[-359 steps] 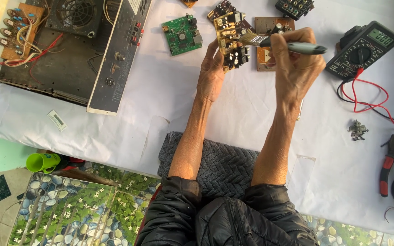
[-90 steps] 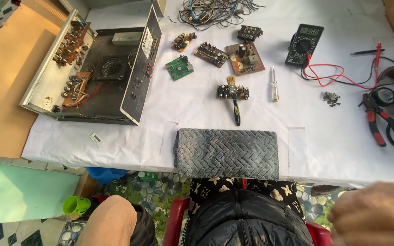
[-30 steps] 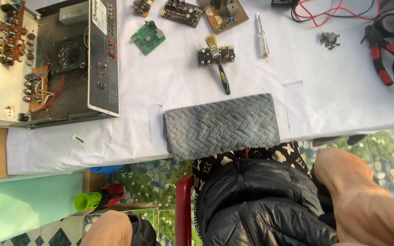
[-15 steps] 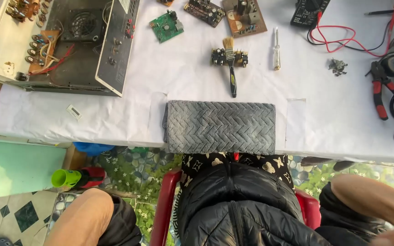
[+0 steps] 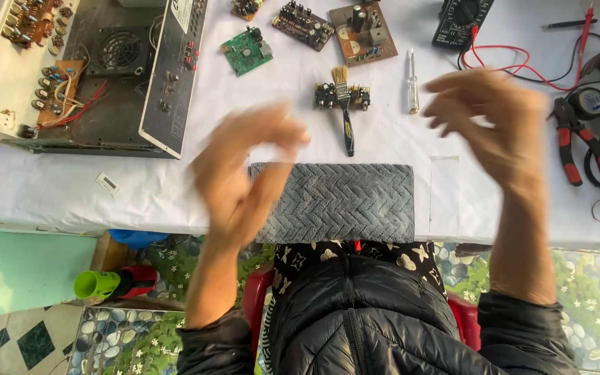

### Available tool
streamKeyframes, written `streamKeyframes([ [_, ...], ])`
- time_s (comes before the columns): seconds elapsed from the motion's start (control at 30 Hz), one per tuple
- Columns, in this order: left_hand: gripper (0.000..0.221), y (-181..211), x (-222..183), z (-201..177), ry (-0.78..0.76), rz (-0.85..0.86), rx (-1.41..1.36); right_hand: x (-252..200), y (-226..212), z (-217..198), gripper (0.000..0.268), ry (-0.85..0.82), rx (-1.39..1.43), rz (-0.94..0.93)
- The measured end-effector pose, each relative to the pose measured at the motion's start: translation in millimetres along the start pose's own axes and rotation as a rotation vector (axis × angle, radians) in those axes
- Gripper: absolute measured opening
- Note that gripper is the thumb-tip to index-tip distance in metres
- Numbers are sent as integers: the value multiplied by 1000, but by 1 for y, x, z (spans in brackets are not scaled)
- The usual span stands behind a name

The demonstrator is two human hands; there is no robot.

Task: The person is cleaning a circuit board with a brush and then using a screwdriver to disassemble or adjust components on it.

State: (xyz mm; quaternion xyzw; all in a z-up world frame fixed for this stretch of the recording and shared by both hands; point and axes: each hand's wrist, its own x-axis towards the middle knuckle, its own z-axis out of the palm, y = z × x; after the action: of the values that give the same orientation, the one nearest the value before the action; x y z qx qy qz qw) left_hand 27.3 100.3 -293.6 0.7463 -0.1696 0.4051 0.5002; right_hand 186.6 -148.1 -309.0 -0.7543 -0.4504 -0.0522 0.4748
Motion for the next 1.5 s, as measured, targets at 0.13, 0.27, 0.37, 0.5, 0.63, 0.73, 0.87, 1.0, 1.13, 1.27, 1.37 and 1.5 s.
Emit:
streamKeyframes([
  [0.13,46,-148,-22,31,-142,-376,161,-3,106,87,19,-209,-169,366],
  [0.27,90,-246,-47,49,-361,-560,472,1,141,142,42,-203,-288,420],
  [0.37,95,-270,-57,54,-428,-545,674,5,142,162,42,-237,-338,433],
  [0.5,75,-316,-52,59,-383,-488,652,7,162,166,41,-251,-458,465],
  [0.63,68,-340,-37,47,-385,-525,368,22,168,134,24,-182,-415,537],
  [0.73,65,-335,-21,40,-307,-601,89,43,155,97,22,-52,-373,493],
  [0.87,66,-348,-15,40,-114,-684,-360,80,135,56,15,193,68,369],
  [1.0,60,-340,-13,42,12,-695,-537,119,113,61,18,260,284,312],
  [1.13,51,-328,-8,33,18,-736,-620,142,130,93,23,227,584,361],
  [1.27,44,-343,-16,31,162,-733,-615,145,152,133,34,367,797,314],
  [1.37,39,-346,-16,26,284,-692,-707,137,174,147,39,437,785,317],
  [1.5,42,-364,-23,27,322,-645,-787,140,183,168,37,452,786,292],
])
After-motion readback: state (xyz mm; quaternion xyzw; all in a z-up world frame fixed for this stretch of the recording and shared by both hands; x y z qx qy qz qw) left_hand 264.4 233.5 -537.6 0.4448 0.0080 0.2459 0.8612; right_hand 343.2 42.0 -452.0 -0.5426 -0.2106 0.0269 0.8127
